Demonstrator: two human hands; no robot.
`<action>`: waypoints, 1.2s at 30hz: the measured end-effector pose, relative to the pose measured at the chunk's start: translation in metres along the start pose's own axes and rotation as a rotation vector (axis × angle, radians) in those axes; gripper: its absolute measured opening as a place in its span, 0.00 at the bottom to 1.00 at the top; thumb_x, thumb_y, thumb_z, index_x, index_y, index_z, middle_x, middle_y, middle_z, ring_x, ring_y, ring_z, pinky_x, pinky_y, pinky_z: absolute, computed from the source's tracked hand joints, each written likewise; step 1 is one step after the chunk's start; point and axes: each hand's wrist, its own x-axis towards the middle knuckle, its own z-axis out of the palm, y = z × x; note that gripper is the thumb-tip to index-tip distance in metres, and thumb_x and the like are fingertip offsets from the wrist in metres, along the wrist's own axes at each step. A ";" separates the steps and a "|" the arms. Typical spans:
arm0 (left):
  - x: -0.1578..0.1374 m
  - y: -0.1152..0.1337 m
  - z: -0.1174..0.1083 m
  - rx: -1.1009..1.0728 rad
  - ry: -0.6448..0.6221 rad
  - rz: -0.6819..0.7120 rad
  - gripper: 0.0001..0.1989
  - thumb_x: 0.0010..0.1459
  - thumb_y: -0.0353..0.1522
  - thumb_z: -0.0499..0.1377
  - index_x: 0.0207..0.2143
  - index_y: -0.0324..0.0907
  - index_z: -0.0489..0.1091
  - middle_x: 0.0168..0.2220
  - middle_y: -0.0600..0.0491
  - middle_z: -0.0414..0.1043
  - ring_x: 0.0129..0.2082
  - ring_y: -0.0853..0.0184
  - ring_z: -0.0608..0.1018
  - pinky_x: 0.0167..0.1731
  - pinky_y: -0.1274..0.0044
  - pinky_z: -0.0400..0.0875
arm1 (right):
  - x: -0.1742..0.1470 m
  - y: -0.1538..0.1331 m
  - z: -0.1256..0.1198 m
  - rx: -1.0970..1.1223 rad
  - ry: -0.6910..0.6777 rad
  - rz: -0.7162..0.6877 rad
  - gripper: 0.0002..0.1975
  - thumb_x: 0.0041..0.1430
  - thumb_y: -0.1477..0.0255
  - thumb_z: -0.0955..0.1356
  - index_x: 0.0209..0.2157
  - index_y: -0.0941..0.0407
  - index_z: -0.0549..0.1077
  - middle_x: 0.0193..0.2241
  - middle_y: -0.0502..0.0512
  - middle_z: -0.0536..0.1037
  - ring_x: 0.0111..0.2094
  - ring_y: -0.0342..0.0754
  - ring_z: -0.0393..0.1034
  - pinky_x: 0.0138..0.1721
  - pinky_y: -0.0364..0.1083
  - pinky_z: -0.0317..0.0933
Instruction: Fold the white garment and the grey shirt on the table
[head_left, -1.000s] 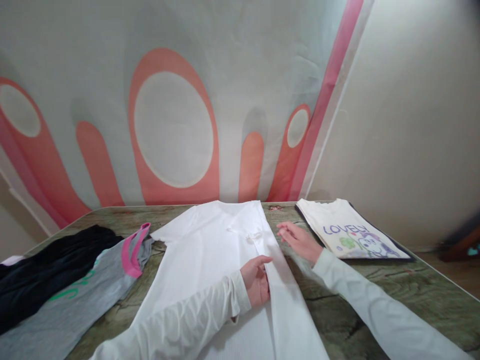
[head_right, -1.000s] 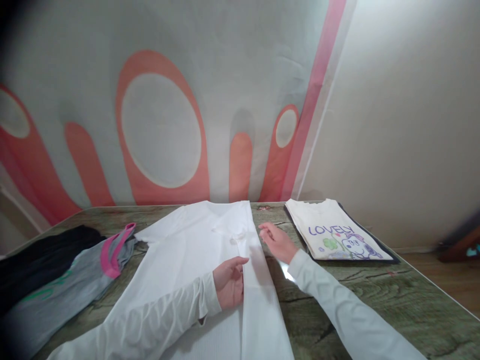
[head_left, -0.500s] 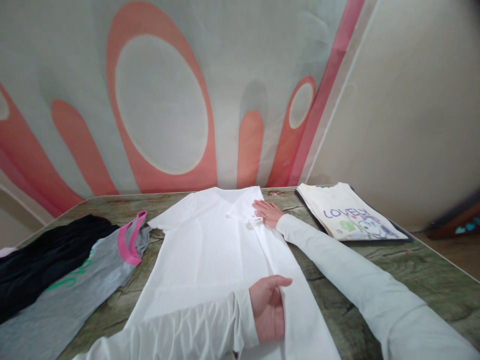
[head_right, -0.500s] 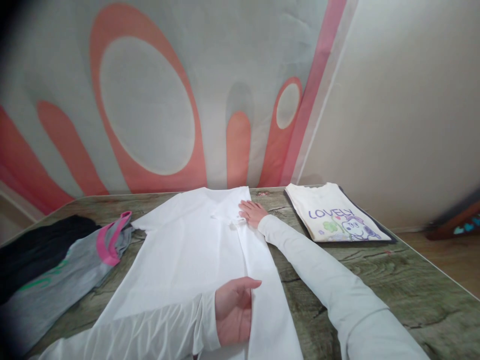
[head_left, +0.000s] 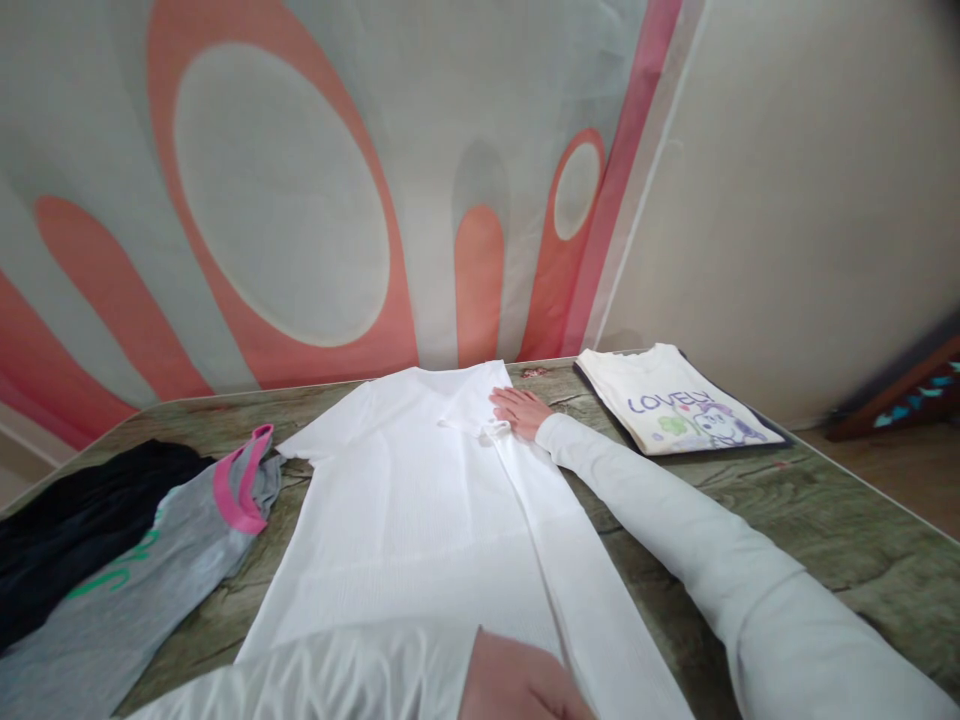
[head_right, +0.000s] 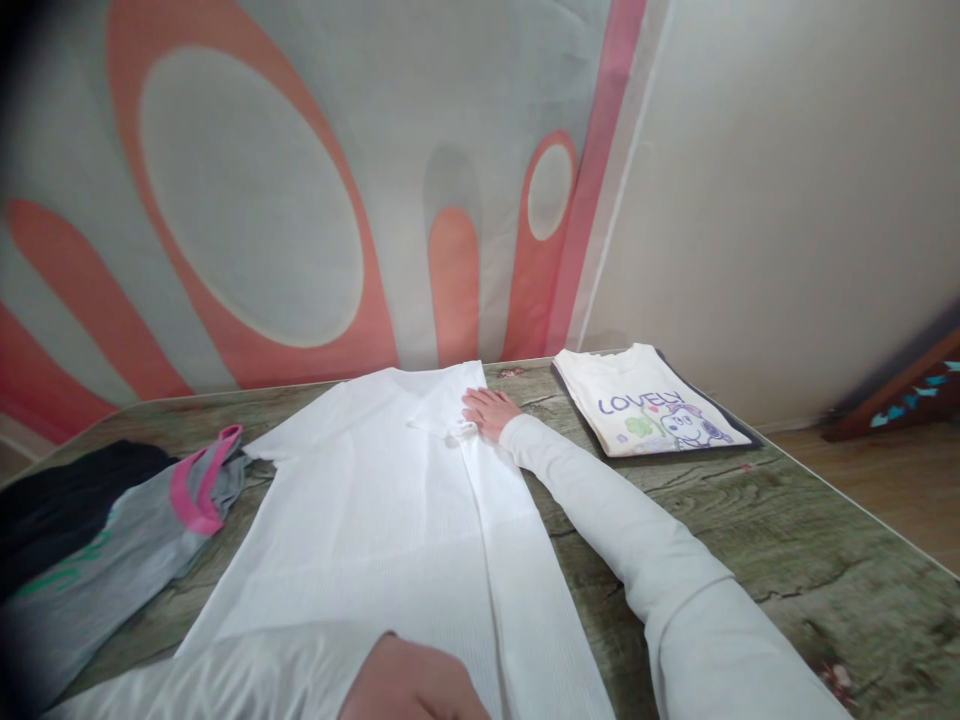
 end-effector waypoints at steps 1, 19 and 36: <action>-0.003 0.012 -0.006 0.158 0.103 0.069 0.11 0.50 0.40 0.57 0.29 0.44 0.75 0.28 0.54 0.74 0.34 0.60 0.74 0.41 0.72 0.65 | 0.000 0.000 0.000 -0.002 0.002 0.000 0.24 0.62 0.60 0.50 0.58 0.52 0.52 0.60 0.50 0.50 0.59 0.52 0.42 0.55 0.53 0.38; 0.036 -0.001 0.001 1.515 0.201 0.424 0.28 0.57 0.49 0.43 0.58 0.52 0.46 0.62 0.55 0.38 0.60 0.57 0.44 0.55 0.58 0.37 | 0.002 -0.001 0.005 0.052 0.026 0.044 0.24 0.60 0.59 0.52 0.57 0.48 0.54 0.59 0.47 0.51 0.59 0.48 0.41 0.57 0.55 0.33; 0.023 0.023 -0.065 1.511 0.431 0.221 0.31 0.57 0.50 0.40 0.59 0.46 0.44 0.61 0.47 0.39 0.60 0.53 0.46 0.54 0.56 0.42 | -0.001 0.030 -0.004 0.187 0.128 0.069 0.27 0.60 0.62 0.50 0.58 0.59 0.51 0.60 0.53 0.49 0.60 0.45 0.39 0.59 0.48 0.36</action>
